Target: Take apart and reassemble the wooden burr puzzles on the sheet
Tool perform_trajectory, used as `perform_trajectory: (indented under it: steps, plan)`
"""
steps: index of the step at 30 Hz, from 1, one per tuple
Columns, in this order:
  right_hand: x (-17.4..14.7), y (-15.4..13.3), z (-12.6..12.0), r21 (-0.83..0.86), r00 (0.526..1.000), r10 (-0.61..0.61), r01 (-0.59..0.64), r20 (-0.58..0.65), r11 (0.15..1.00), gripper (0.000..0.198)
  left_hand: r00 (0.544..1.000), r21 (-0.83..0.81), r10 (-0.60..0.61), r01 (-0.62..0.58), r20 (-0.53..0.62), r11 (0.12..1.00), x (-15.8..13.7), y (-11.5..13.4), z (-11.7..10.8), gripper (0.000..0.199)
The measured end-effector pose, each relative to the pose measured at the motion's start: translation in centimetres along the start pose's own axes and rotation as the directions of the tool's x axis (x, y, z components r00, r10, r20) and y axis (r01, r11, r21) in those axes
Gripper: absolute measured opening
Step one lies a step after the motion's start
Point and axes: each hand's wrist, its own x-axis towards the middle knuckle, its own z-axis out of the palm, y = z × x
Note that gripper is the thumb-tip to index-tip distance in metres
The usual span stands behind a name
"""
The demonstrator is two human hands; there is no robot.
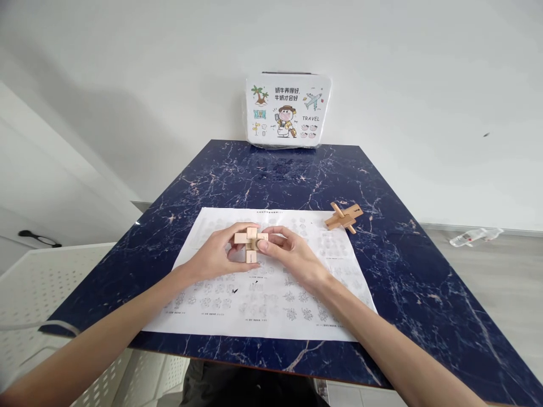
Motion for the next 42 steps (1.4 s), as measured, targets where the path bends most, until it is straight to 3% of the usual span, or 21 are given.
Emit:
perform_trajectory:
  steps: [10, 15, 17, 20, 23, 27, 32, 36, 39, 42]
  plan:
    - [-0.3, -0.6, 0.1, -0.036, 1.000, 0.004, -0.003, 0.026, 0.999, 0.048, 0.978, 0.050, 0.200, -0.198, -0.050, 0.979, 0.0, -0.9, 0.3, 0.066]
    - [-0.5, -0.7, 0.4, -0.170, 0.992, -0.127, 0.129, 0.024, 0.977, 0.040, 0.981, 0.026, 0.172, -0.170, -0.086, 0.985, 0.1, -0.6, 0.2, 0.069]
    - [-0.6, -0.7, 0.5, -0.292, 0.971, -0.240, 0.229, -0.003, 0.929, 0.035, 0.986, -0.034, 0.138, -0.141, -0.093, 0.989, 0.1, -0.4, 0.1, 0.070]
    - [-0.7, -0.7, 0.5, -0.514, 0.916, -0.401, 0.345, 0.002, 0.785, 0.029, 0.988, -0.102, 0.137, -0.145, -0.076, 0.984, 0.2, -0.1, 0.0, 0.070]
    - [-0.7, -1.0, 0.2, -0.580, 0.913, -0.401, 0.366, 0.073, 0.728, 0.030, 0.981, -0.072, 0.182, -0.186, -0.062, 0.980, 0.2, -0.1, -0.1, 0.071]
    - [-0.7, -1.7, -0.4, -0.455, 0.961, -0.221, 0.275, 0.168, 0.847, 0.037, 0.969, 0.001, 0.244, -0.245, -0.043, 0.970, 0.2, -0.1, -0.2, 0.070]
    - [-0.8, -2.1, -0.8, -0.285, 0.961, -0.091, 0.166, 0.260, 0.944, 0.044, 0.946, 0.027, 0.325, -0.325, -0.010, 0.945, 0.0, -0.1, -0.4, 0.071]
    - [-0.6, -1.6, -0.3, -0.096, 0.977, -0.035, 0.057, 0.212, 0.994, 0.042, 0.958, 0.078, 0.286, -0.283, -0.022, 0.956, 0.2, -0.2, -0.5, 0.075]
    - [-0.1, -1.0, -0.2, 0.187, 0.992, 0.050, -0.070, 0.113, 0.980, 0.040, 0.981, 0.073, 0.180, -0.175, -0.075, 0.982, 0.4, -0.4, -0.3, 0.076]
    - [0.6, -0.7, -0.9, 0.509, 0.987, 0.159, -0.135, -0.003, 0.850, 0.028, 0.988, 0.044, 0.064, -0.059, -0.139, 0.997, 0.5, -0.6, -0.1, 0.070]
